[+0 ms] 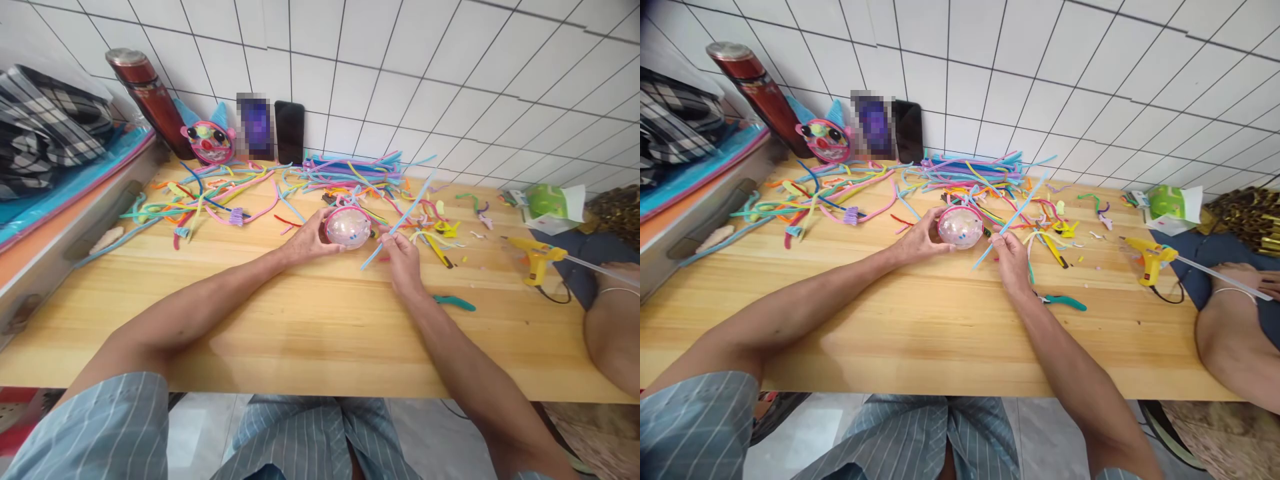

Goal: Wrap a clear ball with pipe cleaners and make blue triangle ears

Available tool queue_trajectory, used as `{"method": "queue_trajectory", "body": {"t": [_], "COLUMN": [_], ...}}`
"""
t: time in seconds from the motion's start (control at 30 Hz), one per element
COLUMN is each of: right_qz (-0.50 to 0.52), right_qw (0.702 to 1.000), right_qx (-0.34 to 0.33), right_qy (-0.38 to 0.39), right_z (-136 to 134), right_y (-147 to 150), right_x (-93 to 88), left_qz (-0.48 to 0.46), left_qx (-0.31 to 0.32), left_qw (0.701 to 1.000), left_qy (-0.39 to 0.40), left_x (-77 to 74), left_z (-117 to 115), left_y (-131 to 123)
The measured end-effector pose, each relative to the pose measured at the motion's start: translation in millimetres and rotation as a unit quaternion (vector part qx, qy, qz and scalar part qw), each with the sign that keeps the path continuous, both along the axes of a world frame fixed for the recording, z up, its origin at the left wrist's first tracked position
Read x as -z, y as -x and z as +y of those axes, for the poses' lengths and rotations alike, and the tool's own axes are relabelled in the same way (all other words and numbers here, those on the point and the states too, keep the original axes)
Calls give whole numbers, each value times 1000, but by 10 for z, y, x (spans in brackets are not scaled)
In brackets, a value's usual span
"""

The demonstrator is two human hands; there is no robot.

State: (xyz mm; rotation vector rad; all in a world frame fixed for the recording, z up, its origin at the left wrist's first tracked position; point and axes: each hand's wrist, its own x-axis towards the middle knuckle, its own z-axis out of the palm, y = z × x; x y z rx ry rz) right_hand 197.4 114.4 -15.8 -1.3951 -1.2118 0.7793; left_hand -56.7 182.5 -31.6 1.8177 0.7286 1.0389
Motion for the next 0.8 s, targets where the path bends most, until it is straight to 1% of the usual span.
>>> {"method": "queue_trajectory", "body": {"t": [0.1, 0.2, 0.3, 0.43, 0.53, 0.63, 0.7, 0.8], "right_qz": [-46, -82, -105, -125, -128, -122, -111, -94], "right_qw": [999, 995, 991, 985, 977, 968, 971, 985], "right_qx": [-2, -26, -42, -81, -146, -194, -191, -137], "right_qy": [28, 53, 70, 81, 89, 98, 88, 50], "right_z": [131, 218, 226, 201, 175, 148, 160, 249], "right_y": [-99, -139, -131, -90, -43, 8, 29, 3], "right_x": [-14, 4, 33, 18, -33, -79, -95, -96], "left_qz": [41, 63, 74, 64, 42, -9, -51, -98], "left_qx": [-17, -27, -27, -39, -50, -64, -86, -101], "left_qw": [999, 995, 991, 990, 993, 996, 995, 989], "left_qy": [-20, -73, -110, -115, -103, -60, -15, 40], "left_x": [-15, -26, -27, -10, -14, -65, -114, -156], "left_z": [-9, 15, 36, 10, -8, 47, 115, 178], "left_y": [19, -14, -81, -95, 19, 189, 274, 294]}}
